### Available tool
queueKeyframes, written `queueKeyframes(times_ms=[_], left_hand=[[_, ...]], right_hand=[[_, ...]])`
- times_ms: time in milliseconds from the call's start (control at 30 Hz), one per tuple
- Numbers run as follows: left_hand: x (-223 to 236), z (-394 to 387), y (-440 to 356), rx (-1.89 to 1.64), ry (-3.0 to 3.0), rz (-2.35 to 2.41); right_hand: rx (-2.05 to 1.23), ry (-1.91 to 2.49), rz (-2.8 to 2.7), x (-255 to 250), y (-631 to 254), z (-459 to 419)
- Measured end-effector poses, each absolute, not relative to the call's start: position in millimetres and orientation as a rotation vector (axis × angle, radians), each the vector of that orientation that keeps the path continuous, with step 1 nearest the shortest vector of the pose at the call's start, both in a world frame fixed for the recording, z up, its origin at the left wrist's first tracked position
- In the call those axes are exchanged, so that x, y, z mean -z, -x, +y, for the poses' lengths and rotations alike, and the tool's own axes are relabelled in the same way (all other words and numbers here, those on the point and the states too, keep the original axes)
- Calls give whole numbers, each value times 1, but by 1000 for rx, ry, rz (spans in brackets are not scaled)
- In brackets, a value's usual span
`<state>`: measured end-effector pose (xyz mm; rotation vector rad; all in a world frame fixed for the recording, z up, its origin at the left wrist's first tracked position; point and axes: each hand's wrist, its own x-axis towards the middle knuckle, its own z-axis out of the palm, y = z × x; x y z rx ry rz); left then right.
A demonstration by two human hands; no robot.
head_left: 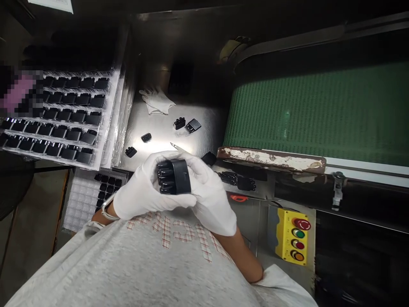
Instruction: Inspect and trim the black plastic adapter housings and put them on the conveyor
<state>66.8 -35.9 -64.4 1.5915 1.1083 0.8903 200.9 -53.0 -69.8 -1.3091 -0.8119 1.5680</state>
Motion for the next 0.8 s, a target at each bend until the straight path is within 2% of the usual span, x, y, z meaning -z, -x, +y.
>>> queueKeyframes(times_ms=[200, 633, 800], left_hand=[[68, -33, -68, -890, -1360, 1024], [65, -34, -72, -982, -1477, 1127], [65, -28, -73, -805, -1442, 1175]], right_hand=[[-1344, 1228, -868, 76, -198, -56], [-1060, 1217, -1079, 82, -196, -58], [-1083, 1270, -1046, 89, -196, -56]])
